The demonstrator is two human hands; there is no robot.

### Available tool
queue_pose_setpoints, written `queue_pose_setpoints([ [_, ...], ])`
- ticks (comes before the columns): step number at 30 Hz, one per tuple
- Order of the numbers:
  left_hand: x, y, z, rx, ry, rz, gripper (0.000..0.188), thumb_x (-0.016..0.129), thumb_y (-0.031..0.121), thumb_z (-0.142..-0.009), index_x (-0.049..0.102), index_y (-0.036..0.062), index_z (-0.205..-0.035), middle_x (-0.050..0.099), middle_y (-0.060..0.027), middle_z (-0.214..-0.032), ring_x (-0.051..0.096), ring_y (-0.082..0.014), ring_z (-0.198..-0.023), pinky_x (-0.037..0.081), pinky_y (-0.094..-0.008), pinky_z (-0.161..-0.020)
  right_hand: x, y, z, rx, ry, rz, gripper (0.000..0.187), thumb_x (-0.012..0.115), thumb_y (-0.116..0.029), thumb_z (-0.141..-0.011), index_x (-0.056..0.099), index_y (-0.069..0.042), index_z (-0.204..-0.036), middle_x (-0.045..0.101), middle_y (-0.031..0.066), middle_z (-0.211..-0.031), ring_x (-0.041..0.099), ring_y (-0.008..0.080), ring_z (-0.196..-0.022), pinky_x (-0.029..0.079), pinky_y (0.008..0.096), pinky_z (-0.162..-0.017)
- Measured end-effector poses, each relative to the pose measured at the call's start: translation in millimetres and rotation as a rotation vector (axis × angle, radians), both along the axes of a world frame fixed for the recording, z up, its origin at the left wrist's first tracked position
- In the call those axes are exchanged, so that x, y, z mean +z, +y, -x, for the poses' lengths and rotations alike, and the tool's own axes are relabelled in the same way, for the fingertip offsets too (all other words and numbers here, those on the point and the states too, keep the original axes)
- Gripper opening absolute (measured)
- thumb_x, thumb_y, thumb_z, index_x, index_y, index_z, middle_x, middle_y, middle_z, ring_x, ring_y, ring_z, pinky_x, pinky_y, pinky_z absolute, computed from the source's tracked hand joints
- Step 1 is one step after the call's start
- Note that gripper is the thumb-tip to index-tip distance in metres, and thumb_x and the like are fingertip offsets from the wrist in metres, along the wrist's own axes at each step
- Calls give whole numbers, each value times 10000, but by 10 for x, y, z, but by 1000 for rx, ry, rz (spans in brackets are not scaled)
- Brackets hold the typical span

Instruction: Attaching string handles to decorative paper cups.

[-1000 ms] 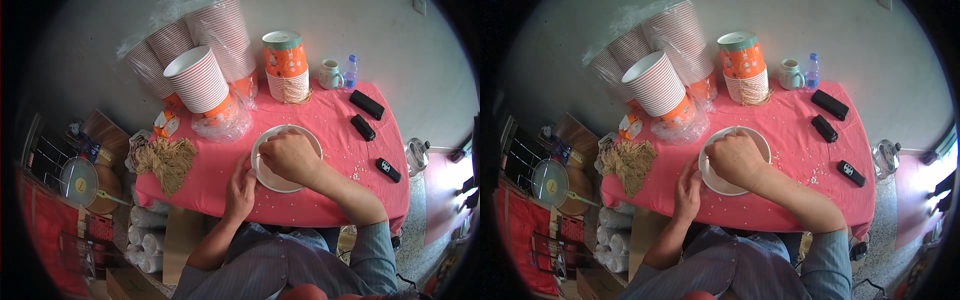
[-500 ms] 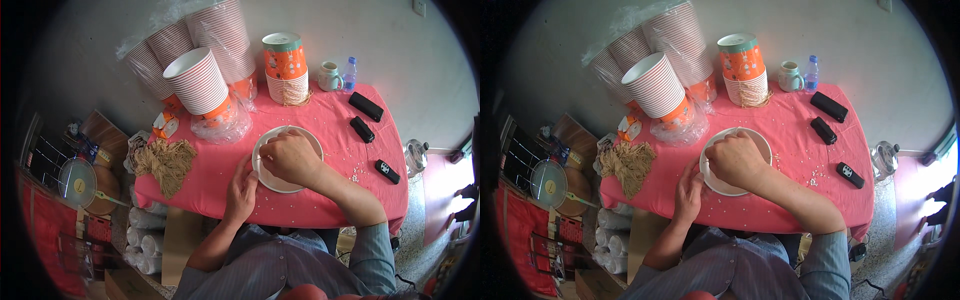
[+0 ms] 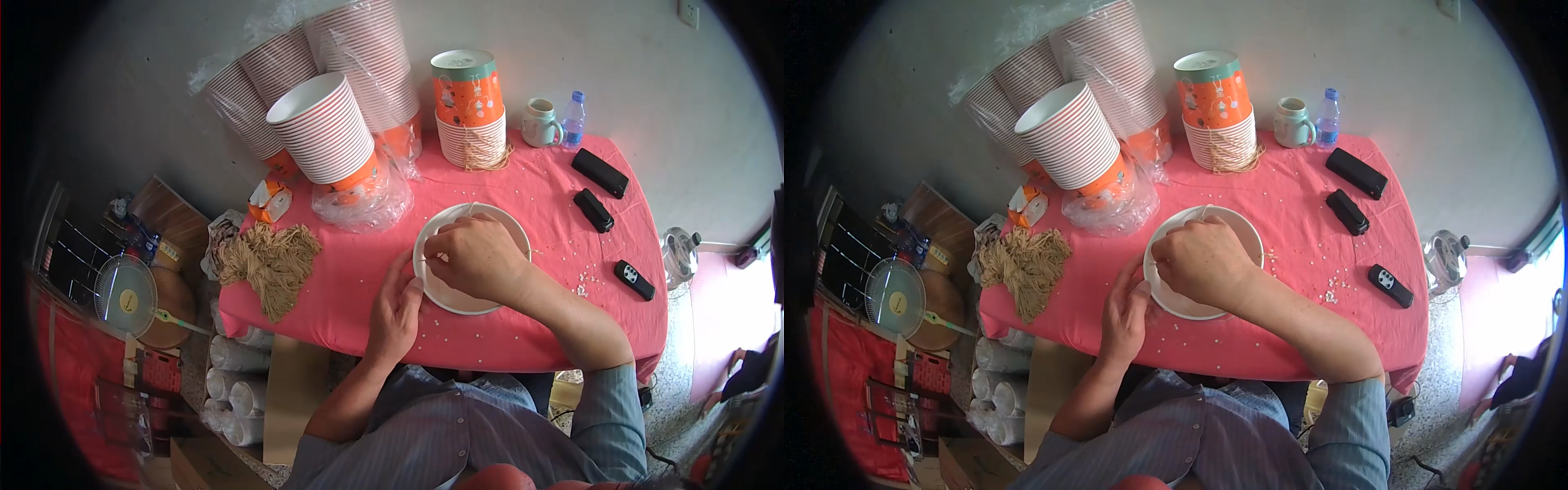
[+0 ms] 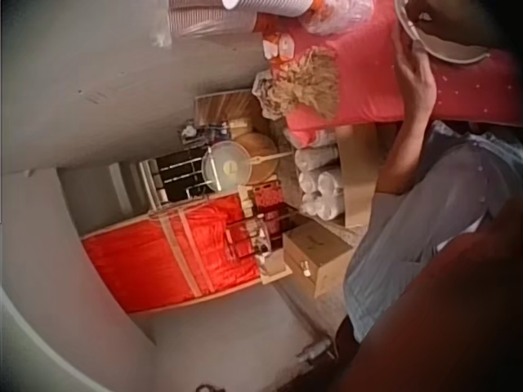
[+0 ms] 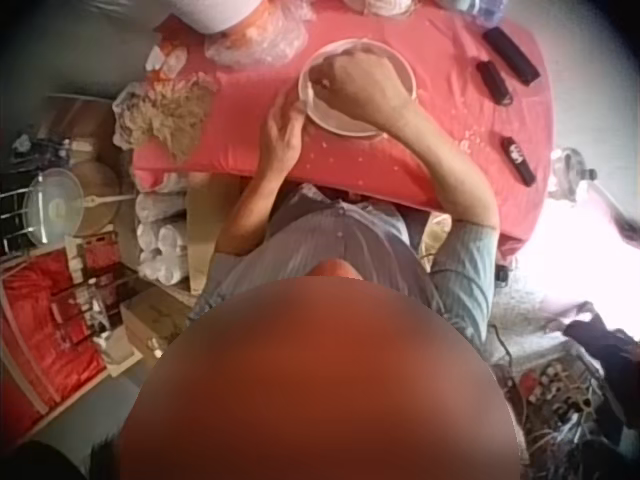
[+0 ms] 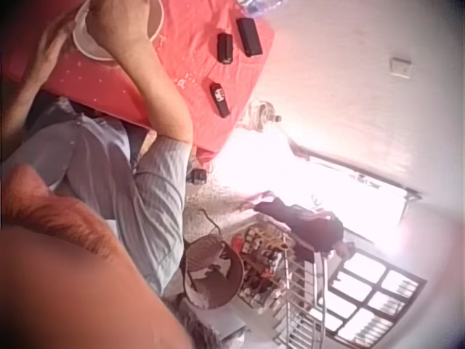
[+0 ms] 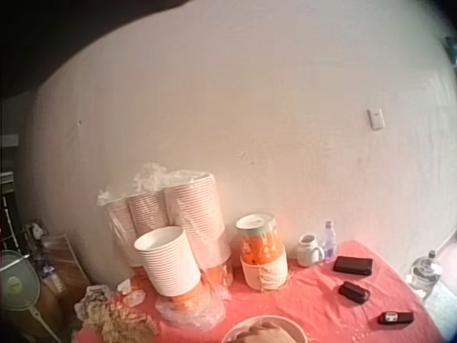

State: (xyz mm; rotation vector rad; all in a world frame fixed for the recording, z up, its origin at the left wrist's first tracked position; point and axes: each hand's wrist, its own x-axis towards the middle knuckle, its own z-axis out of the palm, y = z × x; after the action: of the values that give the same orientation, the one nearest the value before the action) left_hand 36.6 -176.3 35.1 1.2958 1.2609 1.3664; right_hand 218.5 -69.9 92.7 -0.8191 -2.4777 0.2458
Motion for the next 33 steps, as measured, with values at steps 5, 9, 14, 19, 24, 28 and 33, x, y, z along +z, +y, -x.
queue_pose_setpoints([
  [5, 59, -9, 7, -17, 36, 12, 473, 534, 150, -1152, 477, 23, -1603, 598, 38, -941, 488, -23, -788, 415, -213, -687, -5, 0, 13, -10, -10, 17, 152, 729, -205, -889, 839, -131, -962, 807, 87, -908, 775, 319, -848, 610, 480, -826],
  [9, 32, 9, 42, -15, 5, -41, 456, 533, 143, -1149, 504, 21, -1587, 638, 13, -986, 531, -33, -815, 449, -216, -715, -54, 17, 36, -32, -10, 22, 150, 730, -218, -909, 842, -137, -968, 806, 90, -882, 775, 324, -817, 609, 477, -824],
  [14, -103, 144, 178, 82, 181, -94, 321, 558, 112, -1147, 667, -19, -1419, 777, -104, -1034, 727, -175, -887, 576, -329, -804, -33, -12, 55, -57, -17, -2, 156, 736, -243, -925, 847, -146, -977, 803, 96, -862, 776, 324, -802, 610, 480, -832],
  [19, -22, 267, 221, 148, 467, -217, 242, 619, 33, -1091, 726, -13, -1303, 790, -203, -1057, 793, -290, -910, 606, -372, -787, -47, -6, 60, -99, -34, -21, 162, 740, -260, -934, 852, -151, -975, 798, 99, -839, 778, 321, -796, 609, 481, -843],
  [24, -89, 320, 265, 152, 462, -217, 248, 639, -14, -1055, 731, -1, -1285, 790, -203, -1066, 804, -298, -920, 616, -377, -757, -40, -10, 97, -94, -8, -34, 160, 740, -262, -932, 849, -150, -970, 796, 97, -836, 777, 325, -798, 604, 479, -862],
  [28, -146, 341, 256, 138, 382, -245, 283, 643, -22, -1044, 723, 4, -1315, 794, -195, -1079, 803, -292, -915, 623, -371, -743, 0, -9, 108, -117, -32, 4, 162, 741, -259, -930, 848, -150, -982, 797, 92, -841, 778, 327, -813, 600, 480, -879],
  [33, -118, 337, 266, 136, 388, -253, 293, 659, -15, -1038, 722, 7, -1323, 799, -188, -1082, 805, -293, -908, 627, -372, -737, 13, 6, 137, -115, -76, 31, 170, 743, -266, -927, 842, -141, -989, 804, 84, -868, 781, 318, -841, 594, 488, -896],
])
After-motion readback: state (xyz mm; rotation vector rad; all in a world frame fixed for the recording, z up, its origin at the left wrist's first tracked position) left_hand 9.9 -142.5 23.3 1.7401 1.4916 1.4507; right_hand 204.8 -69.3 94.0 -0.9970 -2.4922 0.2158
